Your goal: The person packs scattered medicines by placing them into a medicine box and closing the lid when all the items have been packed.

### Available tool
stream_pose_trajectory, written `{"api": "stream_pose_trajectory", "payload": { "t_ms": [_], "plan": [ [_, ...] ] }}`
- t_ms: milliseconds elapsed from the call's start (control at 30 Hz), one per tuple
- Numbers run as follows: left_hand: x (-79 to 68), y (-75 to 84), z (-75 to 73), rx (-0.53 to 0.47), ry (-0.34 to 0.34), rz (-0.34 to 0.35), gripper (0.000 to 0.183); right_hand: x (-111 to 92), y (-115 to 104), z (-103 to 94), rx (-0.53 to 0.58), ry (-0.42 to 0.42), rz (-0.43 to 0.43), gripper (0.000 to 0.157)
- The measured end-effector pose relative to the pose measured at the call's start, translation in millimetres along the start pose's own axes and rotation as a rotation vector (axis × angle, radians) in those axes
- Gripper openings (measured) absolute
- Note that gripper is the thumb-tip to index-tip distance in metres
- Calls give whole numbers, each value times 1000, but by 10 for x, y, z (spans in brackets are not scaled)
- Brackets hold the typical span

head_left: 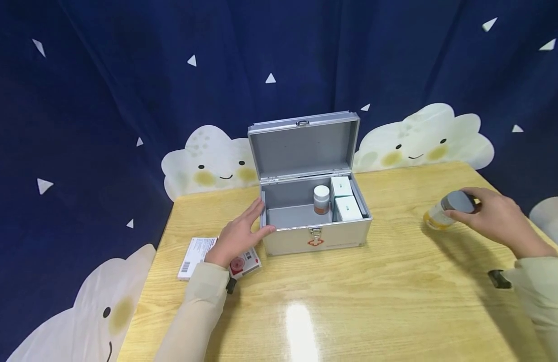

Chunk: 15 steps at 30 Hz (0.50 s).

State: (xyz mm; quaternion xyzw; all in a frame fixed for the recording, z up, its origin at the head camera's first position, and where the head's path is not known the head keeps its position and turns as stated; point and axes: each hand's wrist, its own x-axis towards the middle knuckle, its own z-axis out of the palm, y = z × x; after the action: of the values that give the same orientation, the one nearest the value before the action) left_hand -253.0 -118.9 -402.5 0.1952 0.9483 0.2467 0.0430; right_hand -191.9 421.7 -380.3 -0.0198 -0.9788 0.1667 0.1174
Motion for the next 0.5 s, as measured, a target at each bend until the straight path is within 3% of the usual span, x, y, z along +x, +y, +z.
{"api": "stream_pose_trajectory", "payload": {
  "t_ms": [500],
  "plan": [
    [2,6,5,1,4,-3,86,10,-193,-84,39,54,-29,67]
  ]
}}
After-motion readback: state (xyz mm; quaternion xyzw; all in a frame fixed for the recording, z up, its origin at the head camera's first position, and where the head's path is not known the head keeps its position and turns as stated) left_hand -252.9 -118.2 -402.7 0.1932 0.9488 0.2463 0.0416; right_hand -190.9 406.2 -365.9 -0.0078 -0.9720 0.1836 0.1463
